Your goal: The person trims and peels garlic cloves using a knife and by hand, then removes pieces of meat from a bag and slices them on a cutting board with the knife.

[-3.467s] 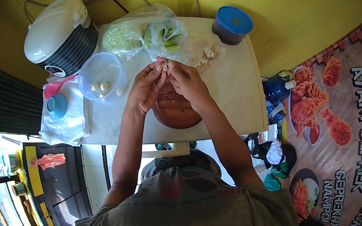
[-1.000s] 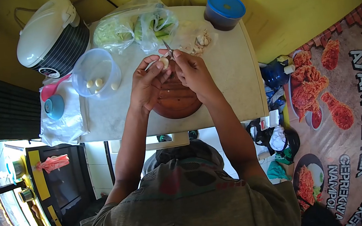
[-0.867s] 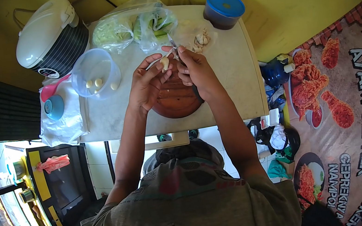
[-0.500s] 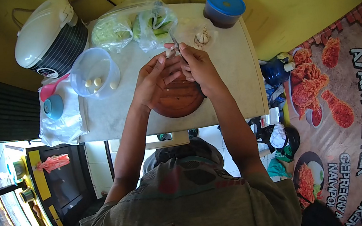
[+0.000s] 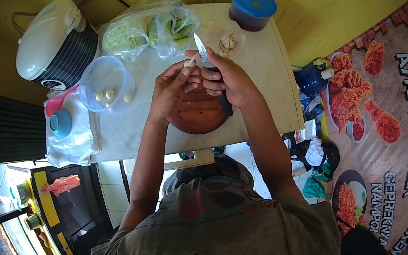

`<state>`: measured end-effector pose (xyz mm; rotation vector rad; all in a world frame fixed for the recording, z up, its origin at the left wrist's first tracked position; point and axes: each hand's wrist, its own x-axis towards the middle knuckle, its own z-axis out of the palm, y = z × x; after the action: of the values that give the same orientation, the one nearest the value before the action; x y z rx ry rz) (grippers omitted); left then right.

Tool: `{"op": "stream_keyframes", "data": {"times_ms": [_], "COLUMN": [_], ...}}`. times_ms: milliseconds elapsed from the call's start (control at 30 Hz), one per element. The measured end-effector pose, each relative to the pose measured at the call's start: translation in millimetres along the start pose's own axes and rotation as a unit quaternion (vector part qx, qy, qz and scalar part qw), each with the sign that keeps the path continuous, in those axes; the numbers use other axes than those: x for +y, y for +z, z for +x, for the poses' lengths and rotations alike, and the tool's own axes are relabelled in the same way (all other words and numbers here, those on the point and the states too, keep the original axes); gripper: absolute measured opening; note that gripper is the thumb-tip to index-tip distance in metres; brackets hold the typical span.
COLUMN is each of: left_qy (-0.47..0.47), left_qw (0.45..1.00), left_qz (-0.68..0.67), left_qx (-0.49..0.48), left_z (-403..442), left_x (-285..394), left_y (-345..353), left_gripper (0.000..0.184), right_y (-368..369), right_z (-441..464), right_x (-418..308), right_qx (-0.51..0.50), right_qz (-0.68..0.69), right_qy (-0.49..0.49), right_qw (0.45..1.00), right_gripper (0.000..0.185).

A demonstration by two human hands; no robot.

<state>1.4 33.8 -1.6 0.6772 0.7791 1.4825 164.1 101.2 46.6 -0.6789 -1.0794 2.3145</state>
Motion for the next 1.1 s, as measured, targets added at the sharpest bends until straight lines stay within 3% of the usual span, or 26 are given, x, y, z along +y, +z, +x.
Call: {"op": "stream_keyframes", "data": {"times_ms": [233, 300, 567, 700, 767, 800, 833, 900, 933, 1000, 1033, 1100], "left_qy": [-0.001, 0.007, -0.026, -0.009, -0.021, -0.033, -0.031, -0.042, -0.041, -0.04, -0.039, -0.029], "left_qw": [0.998, 0.998, 0.999, 1.0, 0.999, 0.995, 0.995, 0.985, 0.985, 0.981, 0.981, 0.982], "left_qz": [-0.062, -0.052, 0.03, 0.019, -0.026, -0.071, -0.071, -0.136, -0.137, -0.147, -0.148, -0.128], "left_qx": [0.011, -0.029, -0.002, 0.014, 0.038, 0.062, 0.063, 0.101, 0.099, 0.122, 0.12, 0.136], "left_z": [-2.0, 0.6, 4.6, 4.8, 5.1, 5.4, 6.0, 6.3, 6.5, 4.4, 4.3, 4.6], "left_x": [6.9, 3.3, 7.2, 3.6, 2.1, 1.9, 1.4, -0.2, 0.0, 0.4, -0.3, -2.3], "left_y": [12.0, 11.8, 2.4, -1.4, -6.2, -8.9, -11.3, -13.8, -12.1, -7.2, -6.3, -6.9], "left_gripper": [0.033, 0.034, 0.03, 0.029, 0.027, 0.026, 0.026, 0.021, 0.021, 0.019, 0.019, 0.021], "right_y": [-3.2, -0.9, 4.7, -7.5, -16.3, -18.6, -20.4, -31.3, -42.6, -60.6, -64.4, -66.5], "right_z": [-3.2, -2.7, -0.6, 2.0, 2.3, 2.9, 3.8, 7.9, 16.7, 33.9, 37.9, 45.2], "right_x": [-4.3, -1.1, -1.6, 3.9, -0.1, -4.8, -11.3, -19.5, -18.4, -14.0, -14.2, -13.5], "right_qx": [0.014, 0.011, 0.076, 0.086, 0.073, 0.071, 0.131, 0.258, 0.259, 0.363, 0.363, 0.389], "right_qz": [0.024, 0.018, -0.104, -0.063, 0.046, 0.045, -0.01, -0.166, -0.167, -0.394, -0.396, -0.483], "right_qy": [-0.011, -0.006, -0.035, -0.024, -0.085, -0.084, -0.097, -0.108, -0.11, -0.161, -0.163, -0.192], "right_qw": [1.0, 1.0, 0.991, 0.994, 0.993, 0.993, 0.987, 0.946, 0.945, 0.829, 0.828, 0.76], "right_gripper": [0.054, 0.053, 0.046, 0.043, 0.042, 0.042, 0.041, 0.043, 0.043, 0.046, 0.046, 0.051]}}
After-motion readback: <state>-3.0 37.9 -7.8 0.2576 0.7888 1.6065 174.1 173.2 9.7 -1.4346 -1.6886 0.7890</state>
